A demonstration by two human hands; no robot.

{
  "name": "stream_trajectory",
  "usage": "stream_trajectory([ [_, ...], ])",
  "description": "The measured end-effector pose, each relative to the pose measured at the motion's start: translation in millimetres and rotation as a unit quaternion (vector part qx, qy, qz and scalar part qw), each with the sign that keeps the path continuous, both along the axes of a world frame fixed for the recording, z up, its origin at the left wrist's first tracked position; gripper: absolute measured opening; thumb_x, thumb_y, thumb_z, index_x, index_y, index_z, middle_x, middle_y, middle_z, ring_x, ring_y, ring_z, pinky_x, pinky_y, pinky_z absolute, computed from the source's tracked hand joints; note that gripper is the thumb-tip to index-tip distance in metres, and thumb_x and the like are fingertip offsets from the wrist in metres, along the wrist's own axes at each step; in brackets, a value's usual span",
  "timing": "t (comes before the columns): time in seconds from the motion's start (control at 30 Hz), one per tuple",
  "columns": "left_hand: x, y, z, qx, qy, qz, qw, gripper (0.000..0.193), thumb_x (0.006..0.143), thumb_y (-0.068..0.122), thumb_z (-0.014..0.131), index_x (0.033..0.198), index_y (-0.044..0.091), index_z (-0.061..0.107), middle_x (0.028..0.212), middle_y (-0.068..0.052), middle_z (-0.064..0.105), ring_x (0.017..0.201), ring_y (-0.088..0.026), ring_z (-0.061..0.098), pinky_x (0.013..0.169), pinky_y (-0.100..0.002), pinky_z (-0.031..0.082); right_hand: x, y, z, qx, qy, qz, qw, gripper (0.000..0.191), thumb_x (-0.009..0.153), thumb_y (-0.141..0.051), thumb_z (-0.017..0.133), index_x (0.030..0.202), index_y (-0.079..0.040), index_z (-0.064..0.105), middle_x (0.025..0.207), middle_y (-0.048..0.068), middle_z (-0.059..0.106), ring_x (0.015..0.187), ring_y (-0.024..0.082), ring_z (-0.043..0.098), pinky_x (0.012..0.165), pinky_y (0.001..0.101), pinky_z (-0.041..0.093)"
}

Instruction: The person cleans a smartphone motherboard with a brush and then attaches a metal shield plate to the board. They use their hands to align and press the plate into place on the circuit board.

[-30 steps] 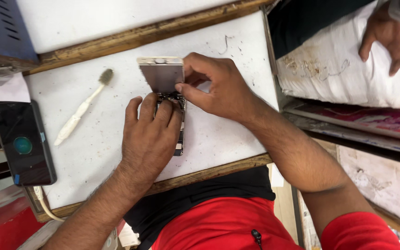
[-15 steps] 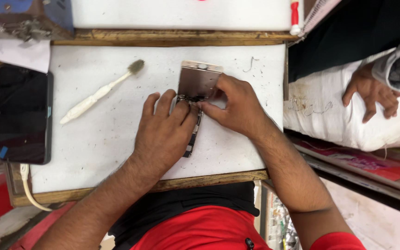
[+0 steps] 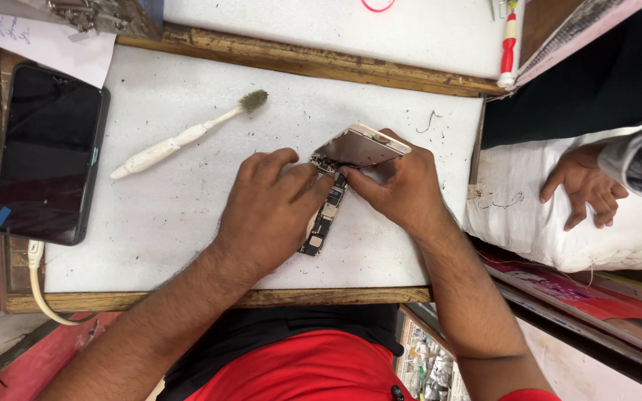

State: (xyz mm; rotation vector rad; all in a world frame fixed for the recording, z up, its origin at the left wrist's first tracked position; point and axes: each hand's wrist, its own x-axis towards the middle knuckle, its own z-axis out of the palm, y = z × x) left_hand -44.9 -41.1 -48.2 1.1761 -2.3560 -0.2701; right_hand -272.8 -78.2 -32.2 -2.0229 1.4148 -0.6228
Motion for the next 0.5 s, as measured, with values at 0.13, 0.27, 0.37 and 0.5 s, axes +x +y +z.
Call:
stream_trajectory([
  [0.13, -3.9, 0.7, 1.6, -0.016, -0.028, -0.004, 0.999, 0.031, 0.096, 0.016, 0.064, 0.125, 0.008, 0.072, 0.122, -0.012, 0.065, 0.125, -0.033, 0.054, 0.105, -0.050, 0.045, 1.0, 1.5, 4.0, 0.011, 0.006, -0.004, 1.000, 0.030, 0.088, -0.014, 0.085, 0.113, -0.004, 0.072, 0.103, 0.010, 0.079, 0.095, 0.020, 0.079, 0.081, 0.0293, 0.065],
  [0.27, -7.2, 1.7, 5.2, -0.021, -0.053, 0.001, 0.998, 0.034, 0.094, 0.017, 0.064, 0.126, 0.007, 0.072, 0.122, -0.014, 0.065, 0.124, -0.033, 0.055, 0.105, -0.054, 0.044, 0.5, 0.1, 4.2, 0.013, 0.006, -0.006, 1.000, 0.031, 0.087, -0.015, 0.085, 0.113, -0.005, 0.071, 0.101, 0.009, 0.079, 0.094, 0.019, 0.079, 0.080, 0.0296, 0.064],
  [0.37, -8.8, 4.2, 7.3, -0.034, -0.065, 0.010, 0.997, 0.034, 0.095, 0.018, 0.064, 0.126, 0.006, 0.071, 0.121, -0.014, 0.065, 0.124, -0.033, 0.055, 0.106, -0.056, 0.044, 1.0, -0.1, 3.3, 0.019, 0.001, -0.009, 1.000, 0.031, 0.087, -0.015, 0.085, 0.113, -0.005, 0.070, 0.101, 0.009, 0.079, 0.094, 0.019, 0.079, 0.080, 0.0292, 0.064],
  [0.5, -11.1, 6.8, 7.5, -0.047, -0.080, 0.018, 0.996, 0.034, 0.096, 0.020, 0.066, 0.127, 0.006, 0.071, 0.119, -0.014, 0.066, 0.124, -0.031, 0.056, 0.108, -0.057, 0.043, 0.1, 1.7, 1.4, 0.016, 0.008, -0.017, 1.000, 0.030, 0.087, -0.015, 0.085, 0.111, -0.005, 0.070, 0.099, 0.009, 0.079, 0.092, 0.018, 0.079, 0.078, 0.0294, 0.064],
])
